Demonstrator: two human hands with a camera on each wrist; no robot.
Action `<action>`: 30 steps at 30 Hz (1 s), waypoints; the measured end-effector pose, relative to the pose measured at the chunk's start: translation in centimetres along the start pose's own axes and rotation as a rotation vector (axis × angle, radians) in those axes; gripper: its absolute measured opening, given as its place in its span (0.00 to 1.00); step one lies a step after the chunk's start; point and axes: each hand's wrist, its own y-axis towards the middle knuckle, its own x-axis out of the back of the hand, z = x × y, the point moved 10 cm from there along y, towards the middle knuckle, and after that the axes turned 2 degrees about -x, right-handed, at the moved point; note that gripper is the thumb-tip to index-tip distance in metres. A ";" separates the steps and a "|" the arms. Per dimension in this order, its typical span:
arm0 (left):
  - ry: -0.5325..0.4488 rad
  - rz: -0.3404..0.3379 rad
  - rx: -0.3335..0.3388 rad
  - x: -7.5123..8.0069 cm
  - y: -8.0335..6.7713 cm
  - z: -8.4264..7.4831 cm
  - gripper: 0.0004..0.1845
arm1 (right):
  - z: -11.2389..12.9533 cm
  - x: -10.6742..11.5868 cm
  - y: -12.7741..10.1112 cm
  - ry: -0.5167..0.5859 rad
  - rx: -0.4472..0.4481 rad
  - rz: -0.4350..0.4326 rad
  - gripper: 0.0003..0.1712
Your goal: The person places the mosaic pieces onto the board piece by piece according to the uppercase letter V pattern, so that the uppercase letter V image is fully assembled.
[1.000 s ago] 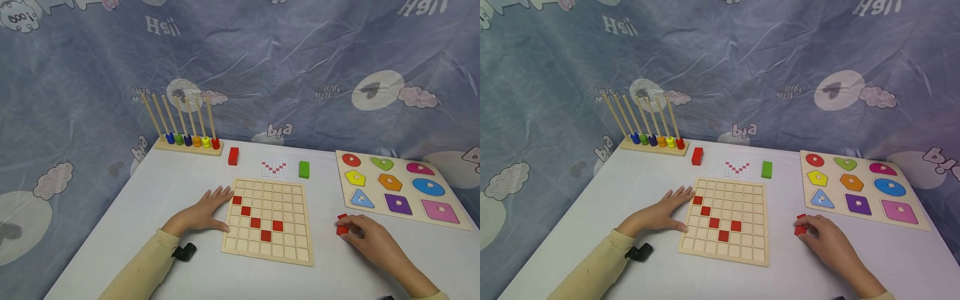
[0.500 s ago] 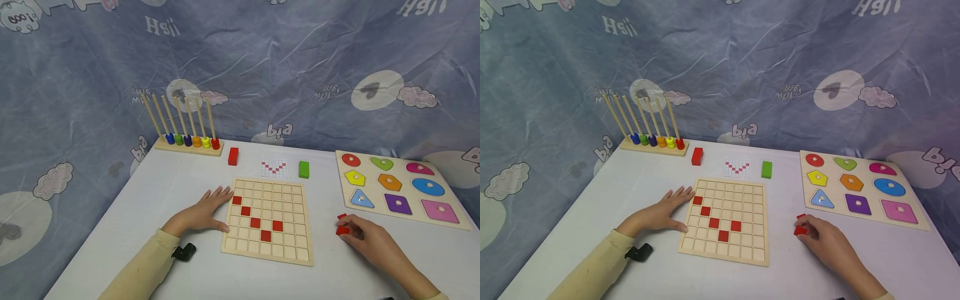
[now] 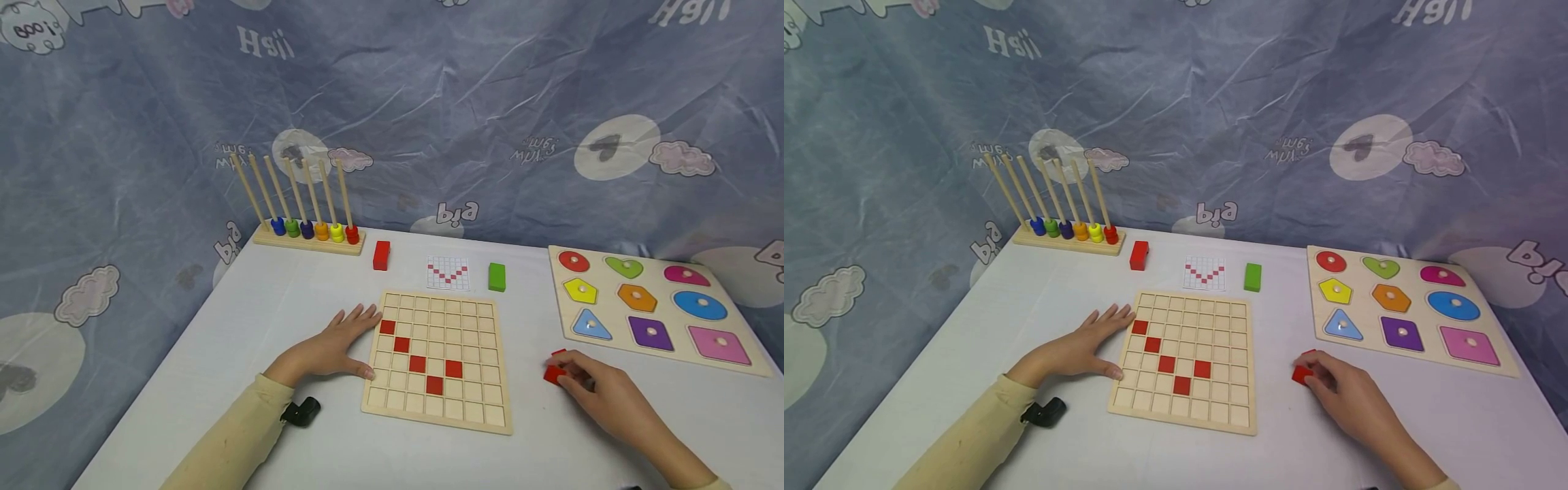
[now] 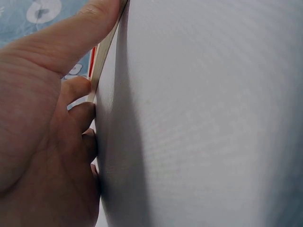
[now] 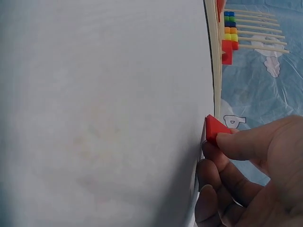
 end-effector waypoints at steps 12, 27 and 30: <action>0.000 -0.001 0.005 -0.1 0.1 0.3 0.59 | 0.5 0.0 0.3 0.016 -0.012 -0.030 0.14; 0.002 0.004 -0.002 -0.1 0.1 0.2 0.59 | 2.4 0.1 1.0 0.064 0.023 -0.063 0.12; 0.001 0.002 -0.004 0.0 0.1 0.1 0.59 | 2.8 0.0 1.1 0.081 0.026 -0.059 0.11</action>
